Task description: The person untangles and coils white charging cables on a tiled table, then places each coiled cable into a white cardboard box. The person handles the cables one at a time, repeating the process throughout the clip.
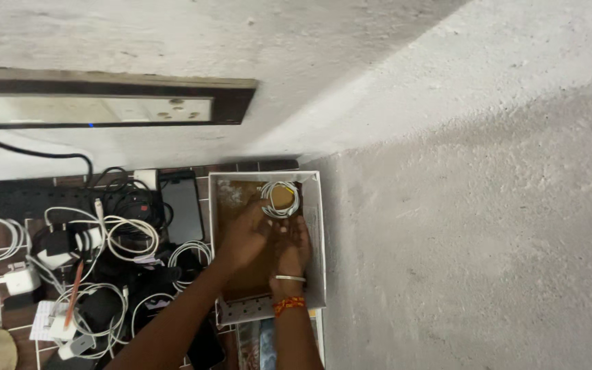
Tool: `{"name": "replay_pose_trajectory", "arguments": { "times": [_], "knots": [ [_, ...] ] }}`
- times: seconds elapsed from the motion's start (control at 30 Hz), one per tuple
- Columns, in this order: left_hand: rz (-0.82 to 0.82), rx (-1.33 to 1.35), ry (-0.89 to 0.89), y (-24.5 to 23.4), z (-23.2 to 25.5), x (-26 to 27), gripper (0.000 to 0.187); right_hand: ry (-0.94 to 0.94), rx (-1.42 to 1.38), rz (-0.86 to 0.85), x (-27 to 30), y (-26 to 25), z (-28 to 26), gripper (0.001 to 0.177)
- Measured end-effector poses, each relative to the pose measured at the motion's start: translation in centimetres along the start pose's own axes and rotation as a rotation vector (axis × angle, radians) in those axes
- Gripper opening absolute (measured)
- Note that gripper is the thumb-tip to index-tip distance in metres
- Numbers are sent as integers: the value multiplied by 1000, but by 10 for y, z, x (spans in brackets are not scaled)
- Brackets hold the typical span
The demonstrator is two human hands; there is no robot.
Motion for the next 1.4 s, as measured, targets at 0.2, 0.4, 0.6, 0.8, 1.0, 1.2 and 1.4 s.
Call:
{"name": "replay_pose_trajectory", "arguments": {
  "times": [0.2, 0.4, 0.6, 0.8, 1.0, 1.2, 1.4],
  "knots": [
    [-13, -85, -53, -21, 26, 35, 43, 2, 96, -11, 36, 2, -25, 56],
    [1, 121, 104, -54, 57, 89, 45, -168, 233, -221, 94, 9, -36, 55],
    [123, 174, 91, -114, 64, 138, 45, -219, 285, -376, 158, 20, -28, 49],
    [257, 163, 279, -187, 63, 174, 49, -223, 330, -550, 218, 38, -4, 52],
    [371, 20, 85, -253, 5, 207, 43, -253, 608, -634, 259, 29, 53, 52],
    [378, -34, -172, -297, -82, 241, 41, -552, 1237, -749, 278, -2, 124, 74],
    [374, 9, -206, -313, -122, 264, 41, -304, 1161, -506, 285, -33, 177, 44]
  ]
}}
Point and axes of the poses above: each hand's wrist, its own x-axis away from the middle knuckle, its own y-axis out of the palm, z = x × y, the point moved 4 cm from there along -x, towards the middle knuckle, and after that the axes turned 13 degrees about z, right-handed, at the moved point
